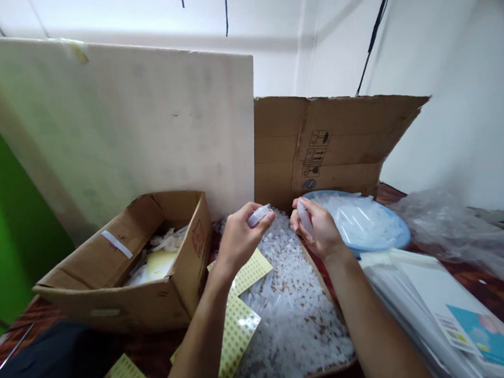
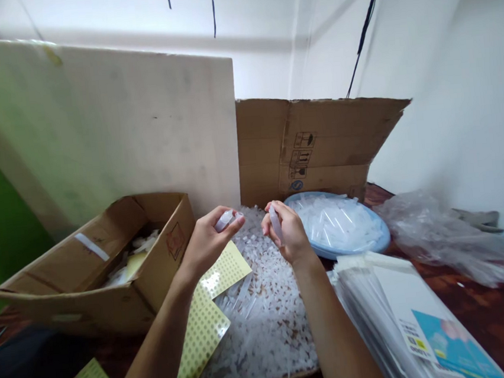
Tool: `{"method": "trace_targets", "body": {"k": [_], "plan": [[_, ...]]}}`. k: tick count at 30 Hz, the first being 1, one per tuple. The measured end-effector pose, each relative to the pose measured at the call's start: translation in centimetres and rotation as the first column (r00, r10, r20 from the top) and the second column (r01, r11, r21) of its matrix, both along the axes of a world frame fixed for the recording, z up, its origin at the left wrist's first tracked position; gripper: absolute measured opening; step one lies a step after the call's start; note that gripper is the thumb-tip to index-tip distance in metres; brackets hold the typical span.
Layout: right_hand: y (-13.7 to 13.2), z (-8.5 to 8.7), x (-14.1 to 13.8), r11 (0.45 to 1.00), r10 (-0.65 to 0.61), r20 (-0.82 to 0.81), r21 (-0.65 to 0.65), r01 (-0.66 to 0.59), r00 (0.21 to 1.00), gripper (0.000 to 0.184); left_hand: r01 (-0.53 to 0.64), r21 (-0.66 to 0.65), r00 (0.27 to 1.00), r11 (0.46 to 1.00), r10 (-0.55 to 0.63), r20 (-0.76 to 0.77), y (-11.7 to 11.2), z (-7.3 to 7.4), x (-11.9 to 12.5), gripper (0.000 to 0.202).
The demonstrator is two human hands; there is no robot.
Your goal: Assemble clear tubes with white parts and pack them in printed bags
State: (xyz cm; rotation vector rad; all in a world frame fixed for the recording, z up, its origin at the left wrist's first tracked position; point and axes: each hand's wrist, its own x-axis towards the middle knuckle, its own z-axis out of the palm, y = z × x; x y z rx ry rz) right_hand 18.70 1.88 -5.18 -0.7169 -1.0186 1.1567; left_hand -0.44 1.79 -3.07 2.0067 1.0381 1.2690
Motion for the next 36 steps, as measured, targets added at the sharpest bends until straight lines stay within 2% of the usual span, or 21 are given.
{"method": "trace_targets", "body": {"k": [7, 15, 19, 21, 24, 27, 30, 32, 36], "plan": [[-0.6, 0.3, -0.4, 0.991, 0.085, -0.044, 0.107, -0.080, 0.995, 0.020, -0.028, 0.027, 0.999, 0.999, 0.029, -0.017, 0.1, 0.3, -0.4, 0.030], [-0.9, 0.6, -0.4, 0.985, 0.044, 0.019, 0.169, -0.047, 0.999, 0.027, -0.027, 0.058, 0.999, 0.998, 0.029, -0.031, -0.2, 0.6, -0.4, 0.030], [-0.9, 0.7, -0.2, 0.981, 0.053, 0.029, 0.186, -0.057, 0.998, 0.029, -0.056, 0.159, 0.992, 0.986, 0.073, -0.102, -0.5, 0.9, -0.4, 0.022], [-0.8, 0.7, -0.1, 0.976, 0.049, 0.020, 0.209, -0.052, 0.999, 0.028, -0.108, 0.258, 0.966, 0.960, 0.163, -0.202, -0.7, 1.0, -0.5, 0.022], [-0.6, 0.6, 0.2, 0.971, 0.042, 0.017, 0.234, -0.045, 0.999, 0.026, -0.114, 0.411, 0.874, 0.904, 0.288, -0.392, -0.9, 1.1, -0.6, 0.019], [-0.5, 0.5, 0.5, 0.968, 0.036, 0.060, 0.247, -0.050, 0.998, 0.025, -0.008, 0.478, 0.754, 0.878, 0.320, -0.574, -0.8, 0.9, -0.7, 0.018], [-0.6, 0.6, 0.6, 0.962, 0.021, 0.115, 0.267, -0.051, 0.993, 0.026, 0.091, 0.475, 0.658, 0.875, 0.305, -0.688, -0.5, 0.7, -0.7, 0.025], [-0.6, 0.7, 0.7, 0.961, 0.018, 0.147, 0.271, -0.057, 0.989, 0.026, 0.108, 0.466, 0.648, 0.878, 0.293, -0.703, -0.3, 0.6, -0.7, 0.028], [-0.8, 0.8, 1.0, 0.966, 0.032, 0.205, 0.245, -0.083, 0.978, 0.028, 0.103, 0.463, 0.701, 0.880, 0.266, -0.661, -0.2, 0.6, -0.9, 0.035]]}}
